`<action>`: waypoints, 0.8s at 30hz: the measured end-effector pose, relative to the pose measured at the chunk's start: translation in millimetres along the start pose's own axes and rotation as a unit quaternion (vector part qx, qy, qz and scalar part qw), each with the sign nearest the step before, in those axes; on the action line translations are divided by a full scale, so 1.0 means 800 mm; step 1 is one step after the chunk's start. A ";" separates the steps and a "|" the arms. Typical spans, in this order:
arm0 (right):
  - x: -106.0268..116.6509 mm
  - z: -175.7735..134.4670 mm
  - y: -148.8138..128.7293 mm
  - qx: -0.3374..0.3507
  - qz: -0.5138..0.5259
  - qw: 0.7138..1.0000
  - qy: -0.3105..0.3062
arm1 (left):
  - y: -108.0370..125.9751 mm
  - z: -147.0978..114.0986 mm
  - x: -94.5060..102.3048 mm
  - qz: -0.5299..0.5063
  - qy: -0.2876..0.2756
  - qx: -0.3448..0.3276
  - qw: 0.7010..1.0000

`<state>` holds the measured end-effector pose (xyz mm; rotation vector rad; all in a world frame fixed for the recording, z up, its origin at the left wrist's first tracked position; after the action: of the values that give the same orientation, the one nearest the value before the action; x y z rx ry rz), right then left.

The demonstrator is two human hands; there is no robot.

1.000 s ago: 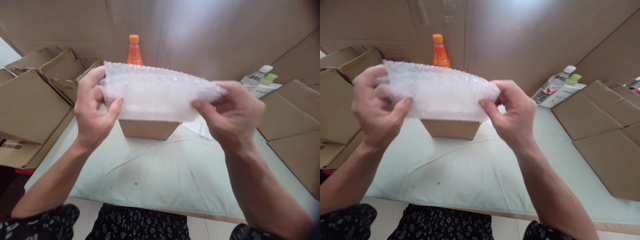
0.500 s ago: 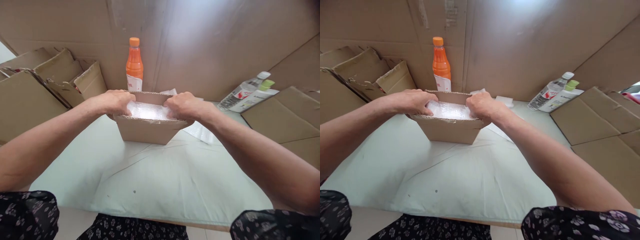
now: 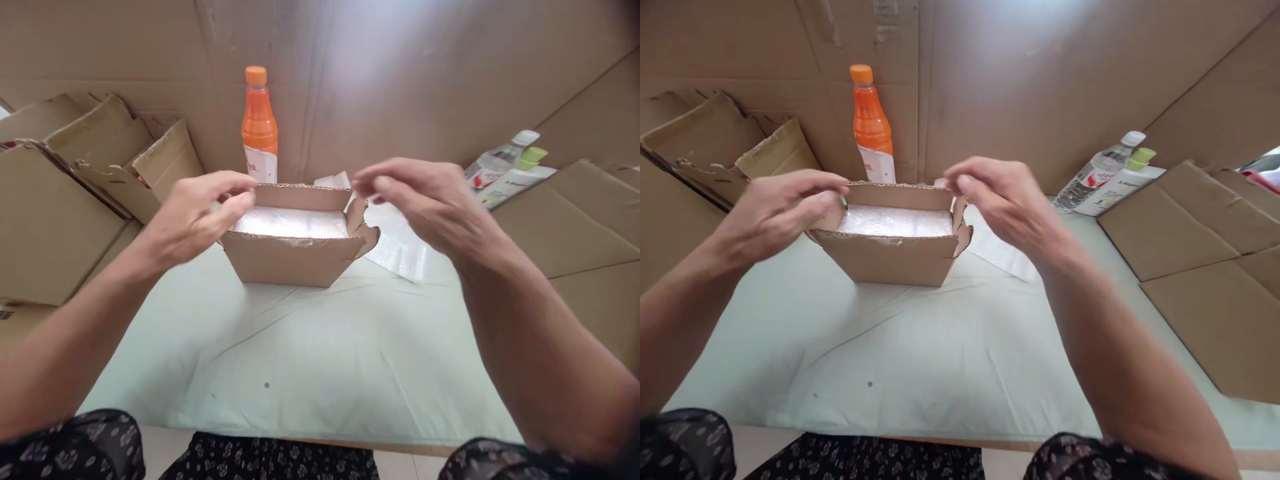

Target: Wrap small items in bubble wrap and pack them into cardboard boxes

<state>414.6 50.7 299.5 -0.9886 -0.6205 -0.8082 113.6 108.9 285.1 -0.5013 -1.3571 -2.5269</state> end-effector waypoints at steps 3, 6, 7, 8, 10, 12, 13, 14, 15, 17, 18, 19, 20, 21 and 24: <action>0.009 -0.077 0.036 -0.082 -0.010 0.991 0.106 | -0.028 -0.069 0.017 0.016 0.071 0.018 0.997; -0.051 -0.122 0.072 -0.147 0.047 0.988 0.002 | -0.092 -0.119 0.001 -0.043 0.093 0.125 0.987; -0.078 -0.126 0.078 -0.150 0.063 0.986 -0.036 | -0.111 -0.127 -0.012 -0.065 0.078 0.155 0.983; -0.103 -0.124 0.081 -0.150 0.074 0.984 -0.057 | -0.127 -0.130 -0.025 -0.086 0.056 0.179 0.979; -0.142 -0.111 0.081 -0.160 0.084 0.982 -0.057 | -0.141 -0.132 -0.047 -0.113 0.033 0.203 0.972; -0.160 -0.104 0.073 -0.173 0.082 0.980 -0.046 | -0.137 -0.136 -0.057 -0.112 0.037 0.210 0.971; -0.160 -0.108 0.069 -0.177 0.079 0.980 -0.044 | -0.130 -0.143 -0.059 -0.103 0.043 0.213 0.971; -0.155 -0.117 0.065 -0.178 0.074 0.980 -0.048 | -0.120 -0.155 -0.059 -0.093 0.044 0.217 0.971; -0.146 -0.133 0.062 -0.177 0.067 0.981 -0.051 | -0.109 -0.170 -0.060 -0.082 0.034 0.224 0.971; -0.118 -0.180 0.063 -0.184 0.049 0.981 -0.045 | -0.085 -0.207 -0.065 -0.055 -0.005 0.232 0.971; -0.101 -0.209 0.065 -0.192 0.041 0.980 -0.040 | -0.072 -0.225 -0.069 -0.035 -0.024 0.226 0.973; -0.085 -0.238 0.068 -0.203 0.036 0.978 -0.034 | -0.059 -0.241 -0.075 -0.014 -0.039 0.214 0.976; -0.067 -0.267 0.072 -0.217 0.031 0.975 -0.025 | -0.046 -0.253 -0.085 -0.006 -0.059 0.202 0.978; -0.050 -0.295 0.076 -0.234 0.025 0.972 -0.015 | -0.034 -0.262 -0.098 -0.012 -0.085 0.187 0.979; 0.000 -0.373 0.096 -0.308 -0.015 0.951 0.037 | 0.003 -0.266 -0.164 -0.101 -0.198 0.160 0.962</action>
<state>506.0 -193.5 135.9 -1.5073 -0.3156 -1.0928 194.2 -65.3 125.3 -0.8696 -2.0113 -2.3645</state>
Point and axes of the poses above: each hand's wrist, its own z-axis towards the middle knuckle, its own x-axis out of the back of the hand, y = z × x, the point moved 4 cm from there along z, towards the middle knuckle, and after that the axes turned 7 degrees about -z, right-handed, at the moved point
